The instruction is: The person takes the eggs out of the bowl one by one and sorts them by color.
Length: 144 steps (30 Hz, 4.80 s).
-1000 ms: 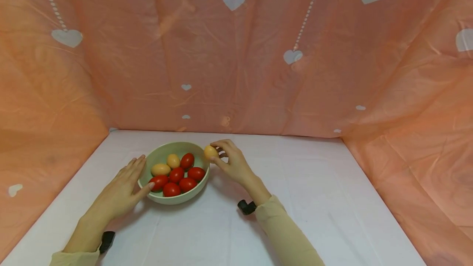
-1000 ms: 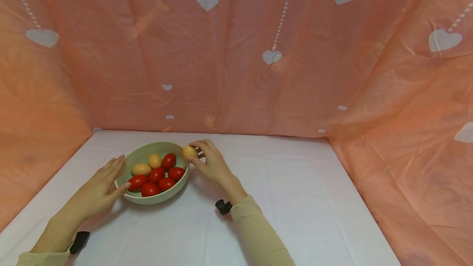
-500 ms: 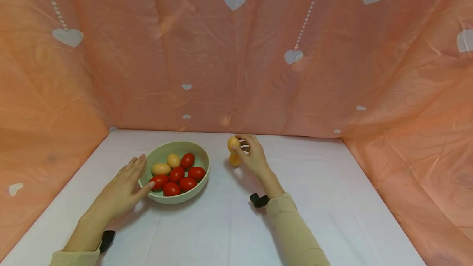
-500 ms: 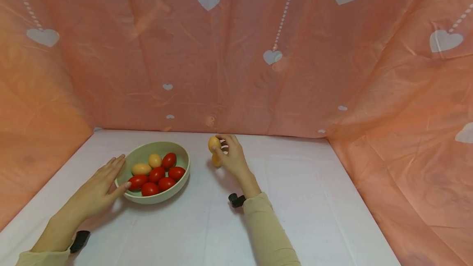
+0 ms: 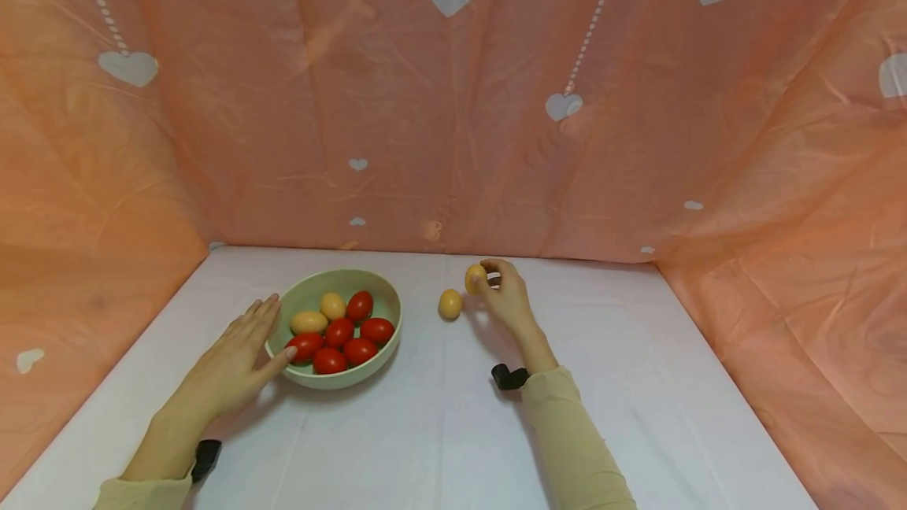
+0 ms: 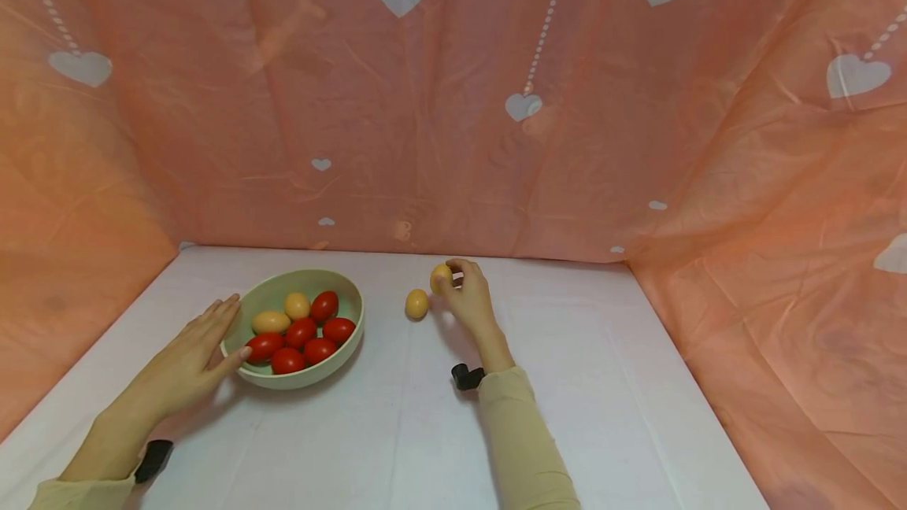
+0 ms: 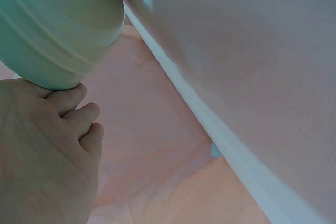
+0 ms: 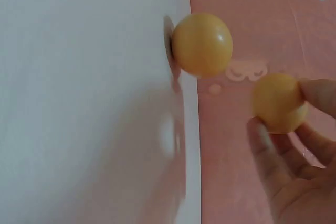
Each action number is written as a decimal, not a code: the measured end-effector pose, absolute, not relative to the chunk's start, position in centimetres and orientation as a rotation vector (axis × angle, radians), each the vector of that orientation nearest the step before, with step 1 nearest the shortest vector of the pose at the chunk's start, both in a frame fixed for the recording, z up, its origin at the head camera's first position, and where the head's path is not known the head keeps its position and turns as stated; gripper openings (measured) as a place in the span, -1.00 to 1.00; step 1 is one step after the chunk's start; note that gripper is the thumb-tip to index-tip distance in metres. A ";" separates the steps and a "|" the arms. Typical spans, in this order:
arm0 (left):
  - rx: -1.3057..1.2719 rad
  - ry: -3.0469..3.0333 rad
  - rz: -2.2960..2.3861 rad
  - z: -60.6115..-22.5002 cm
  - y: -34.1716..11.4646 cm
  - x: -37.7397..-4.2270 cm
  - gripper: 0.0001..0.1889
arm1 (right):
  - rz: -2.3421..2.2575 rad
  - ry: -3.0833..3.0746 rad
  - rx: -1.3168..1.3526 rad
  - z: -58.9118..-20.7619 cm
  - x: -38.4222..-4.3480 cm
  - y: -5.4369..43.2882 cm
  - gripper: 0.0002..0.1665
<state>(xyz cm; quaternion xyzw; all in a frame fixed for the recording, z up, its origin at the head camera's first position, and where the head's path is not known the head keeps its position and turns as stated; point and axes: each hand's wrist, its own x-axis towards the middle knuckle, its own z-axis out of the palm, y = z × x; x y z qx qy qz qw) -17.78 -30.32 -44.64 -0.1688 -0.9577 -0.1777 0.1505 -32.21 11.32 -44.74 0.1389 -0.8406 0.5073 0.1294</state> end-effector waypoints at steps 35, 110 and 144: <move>-0.478 -2.761 -0.514 -44.8 -30.4 -17.9 -0.12 | 1.448 -2.839 0.280 -46.0 -32.4 11.9 -0.54; -0.463 -2.757 -0.520 -44.6 -30.3 -17.7 -0.12 | 1.091 -2.559 0.983 -41.1 -30.5 2.0 -0.62; -0.455 -2.772 -0.505 -44.7 -30.4 -17.7 -0.13 | 0.575 -2.763 1.495 -41.5 -33.2 -7.4 -0.59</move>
